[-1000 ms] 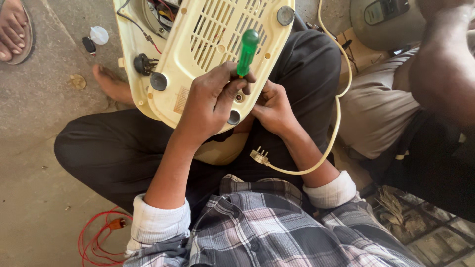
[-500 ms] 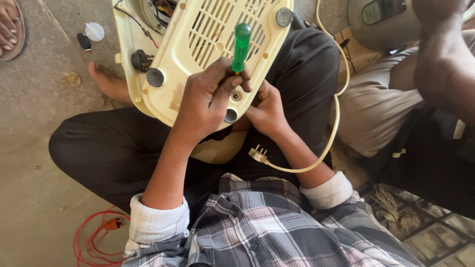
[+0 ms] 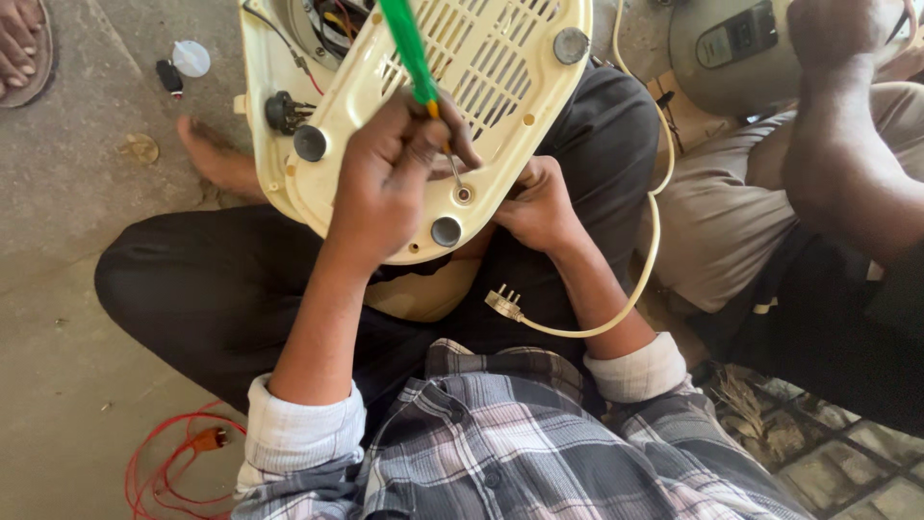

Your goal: The person sits on the floor repairing a small cream-colored electric appliance. They hold the detached base cover, then use a green-handled screwdriver to unscrew screws from the base panel one at a time while steadying the cover with the other hand.

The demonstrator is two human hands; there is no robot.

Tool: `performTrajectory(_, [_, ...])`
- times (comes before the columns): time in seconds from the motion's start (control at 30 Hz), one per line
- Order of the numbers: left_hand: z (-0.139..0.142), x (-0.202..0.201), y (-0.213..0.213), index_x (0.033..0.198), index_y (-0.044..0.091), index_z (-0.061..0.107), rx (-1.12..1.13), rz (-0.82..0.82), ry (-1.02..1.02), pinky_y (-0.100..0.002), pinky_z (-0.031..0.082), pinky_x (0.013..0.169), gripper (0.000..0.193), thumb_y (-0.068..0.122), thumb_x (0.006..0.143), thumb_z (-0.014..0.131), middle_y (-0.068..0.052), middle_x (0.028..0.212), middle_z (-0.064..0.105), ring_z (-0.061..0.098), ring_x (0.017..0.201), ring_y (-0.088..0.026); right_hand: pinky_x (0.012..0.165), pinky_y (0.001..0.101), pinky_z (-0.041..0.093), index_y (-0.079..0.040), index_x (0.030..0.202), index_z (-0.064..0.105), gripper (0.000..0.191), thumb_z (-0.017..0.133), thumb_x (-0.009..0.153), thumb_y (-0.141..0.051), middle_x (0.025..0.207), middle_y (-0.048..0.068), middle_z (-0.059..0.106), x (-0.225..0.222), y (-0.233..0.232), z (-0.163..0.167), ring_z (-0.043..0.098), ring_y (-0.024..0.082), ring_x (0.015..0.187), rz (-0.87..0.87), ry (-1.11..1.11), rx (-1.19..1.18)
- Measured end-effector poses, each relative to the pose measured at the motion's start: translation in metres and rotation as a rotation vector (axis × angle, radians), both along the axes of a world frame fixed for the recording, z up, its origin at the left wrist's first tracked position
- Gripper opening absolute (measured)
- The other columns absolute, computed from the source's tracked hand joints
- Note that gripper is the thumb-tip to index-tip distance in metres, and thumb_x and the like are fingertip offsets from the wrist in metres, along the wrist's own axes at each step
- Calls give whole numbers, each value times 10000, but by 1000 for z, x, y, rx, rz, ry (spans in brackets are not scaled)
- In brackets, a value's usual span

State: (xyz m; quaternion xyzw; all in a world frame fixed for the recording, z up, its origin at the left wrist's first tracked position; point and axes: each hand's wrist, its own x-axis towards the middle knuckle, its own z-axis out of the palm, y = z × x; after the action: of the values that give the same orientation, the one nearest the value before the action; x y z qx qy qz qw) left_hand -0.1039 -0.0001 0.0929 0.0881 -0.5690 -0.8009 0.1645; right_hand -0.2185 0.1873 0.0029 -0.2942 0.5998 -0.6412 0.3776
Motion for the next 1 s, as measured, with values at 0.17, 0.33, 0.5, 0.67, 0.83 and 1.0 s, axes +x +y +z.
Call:
performTrajectory(0.17, [2,3,-11,1197,42,584,29,2,59,-333,652,936,190,221,1155,540,-20,1038,664,701,981,-115,986,304,582,48,1233,684,353,772,892,69,1177,60,740,6,-8,17,692,115,1077,-16,53,60])
performTrajectory(0.33, [8,12,-13,1214,40,592,-35,-21,101,-298,655,945,168,190,1155,546,-17,1055,681,715,1010,-113,971,299,586,53,1251,678,328,752,931,67,1173,56,740,12,-9,27,690,114,1079,5,56,98])
performTrajectory(0.5, [17,21,-15,1167,27,633,-316,28,51,-240,543,775,132,143,1119,593,-31,962,753,694,856,-102,950,297,586,59,1229,669,301,745,937,66,1152,48,730,17,-10,29,679,103,1062,-9,34,111])
performTrajectory(0.67, [20,29,-21,1154,28,622,-332,59,64,-242,549,792,100,116,1129,581,-31,985,759,707,869,-95,938,288,588,53,1228,672,301,739,934,60,1151,49,738,19,-13,31,688,103,1053,0,89,150])
performTrajectory(0.83, [15,29,-27,1193,23,610,-242,86,81,-247,568,867,104,102,1146,561,-33,1002,749,715,935,-96,948,282,579,48,1226,684,285,730,944,52,1147,43,740,17,-14,36,685,102,1058,55,55,168])
performTrajectory(1.0, [10,32,-31,1225,26,592,-193,87,124,-256,567,940,119,119,1157,565,-26,1018,728,705,924,-80,933,283,586,47,1193,703,264,741,932,56,1128,45,747,23,-25,48,690,105,1034,-11,117,162])
